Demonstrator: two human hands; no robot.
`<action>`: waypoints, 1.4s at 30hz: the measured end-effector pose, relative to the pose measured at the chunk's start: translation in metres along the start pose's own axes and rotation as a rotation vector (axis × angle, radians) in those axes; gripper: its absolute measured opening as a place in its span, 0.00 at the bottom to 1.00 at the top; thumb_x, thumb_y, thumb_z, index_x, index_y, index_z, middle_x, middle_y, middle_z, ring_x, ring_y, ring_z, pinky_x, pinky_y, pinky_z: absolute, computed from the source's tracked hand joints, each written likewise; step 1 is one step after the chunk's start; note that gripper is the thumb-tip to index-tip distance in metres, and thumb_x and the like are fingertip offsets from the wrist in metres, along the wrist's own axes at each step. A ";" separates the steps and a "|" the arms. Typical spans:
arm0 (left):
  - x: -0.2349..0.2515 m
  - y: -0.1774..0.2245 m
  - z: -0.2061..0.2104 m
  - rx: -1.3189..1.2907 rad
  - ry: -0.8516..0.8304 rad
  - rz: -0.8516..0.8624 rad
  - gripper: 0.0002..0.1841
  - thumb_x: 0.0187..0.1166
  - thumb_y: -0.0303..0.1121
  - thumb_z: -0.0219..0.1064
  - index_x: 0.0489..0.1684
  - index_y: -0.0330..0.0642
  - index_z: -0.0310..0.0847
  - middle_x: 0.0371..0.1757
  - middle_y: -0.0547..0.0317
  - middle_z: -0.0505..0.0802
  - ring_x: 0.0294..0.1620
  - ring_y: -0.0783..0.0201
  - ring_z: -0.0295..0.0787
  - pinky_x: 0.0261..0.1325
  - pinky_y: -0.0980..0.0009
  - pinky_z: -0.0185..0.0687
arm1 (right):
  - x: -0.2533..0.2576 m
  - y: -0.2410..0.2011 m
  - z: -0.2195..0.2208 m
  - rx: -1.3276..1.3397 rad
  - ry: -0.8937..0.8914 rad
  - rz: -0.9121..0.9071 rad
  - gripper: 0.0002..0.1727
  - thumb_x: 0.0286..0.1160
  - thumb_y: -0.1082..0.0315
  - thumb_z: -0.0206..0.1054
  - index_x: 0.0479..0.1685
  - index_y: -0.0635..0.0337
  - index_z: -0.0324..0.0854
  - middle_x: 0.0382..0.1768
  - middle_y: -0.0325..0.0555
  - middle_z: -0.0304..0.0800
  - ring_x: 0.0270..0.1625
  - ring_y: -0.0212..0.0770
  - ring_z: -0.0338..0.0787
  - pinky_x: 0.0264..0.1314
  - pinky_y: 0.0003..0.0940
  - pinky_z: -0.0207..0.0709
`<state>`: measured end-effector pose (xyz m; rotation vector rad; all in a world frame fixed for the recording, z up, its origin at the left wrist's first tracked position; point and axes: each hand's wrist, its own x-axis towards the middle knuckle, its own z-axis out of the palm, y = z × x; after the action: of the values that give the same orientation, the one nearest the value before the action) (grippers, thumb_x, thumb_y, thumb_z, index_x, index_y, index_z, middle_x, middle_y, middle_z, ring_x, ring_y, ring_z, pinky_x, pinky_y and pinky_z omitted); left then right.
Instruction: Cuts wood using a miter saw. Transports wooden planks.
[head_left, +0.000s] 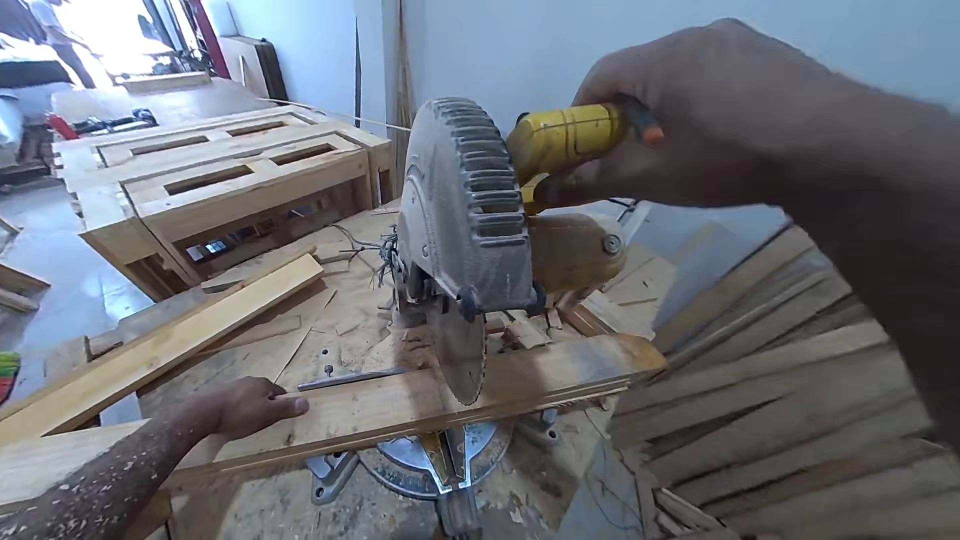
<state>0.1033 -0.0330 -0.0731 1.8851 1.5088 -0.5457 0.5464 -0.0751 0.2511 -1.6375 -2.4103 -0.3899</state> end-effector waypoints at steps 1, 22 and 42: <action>0.005 0.008 0.001 0.006 -0.004 0.019 0.47 0.73 0.81 0.45 0.49 0.41 0.89 0.44 0.44 0.92 0.50 0.46 0.90 0.58 0.39 0.81 | 0.009 -0.004 -0.006 -0.002 -0.096 0.030 0.28 0.55 0.32 0.78 0.39 0.44 0.85 0.25 0.35 0.84 0.29 0.37 0.86 0.29 0.46 0.77; 0.024 0.018 0.005 -0.105 -0.022 -0.035 0.50 0.64 0.86 0.48 0.33 0.39 0.87 0.33 0.50 0.91 0.38 0.55 0.90 0.46 0.48 0.84 | -0.066 -0.028 0.032 0.064 -0.219 -0.163 0.13 0.56 0.42 0.77 0.32 0.33 0.84 0.22 0.21 0.84 0.23 0.24 0.83 0.20 0.31 0.77; 0.019 0.022 0.006 -0.106 0.014 -0.077 0.50 0.63 0.85 0.51 0.35 0.38 0.88 0.34 0.48 0.91 0.40 0.53 0.90 0.48 0.46 0.84 | -0.093 -0.035 0.051 -0.030 -0.158 -0.120 0.13 0.52 0.41 0.72 0.31 0.32 0.80 0.19 0.20 0.78 0.21 0.25 0.81 0.18 0.35 0.74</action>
<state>0.1297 -0.0265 -0.0851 1.7594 1.5938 -0.4779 0.5472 -0.1523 0.1709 -1.5956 -2.6401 -0.3284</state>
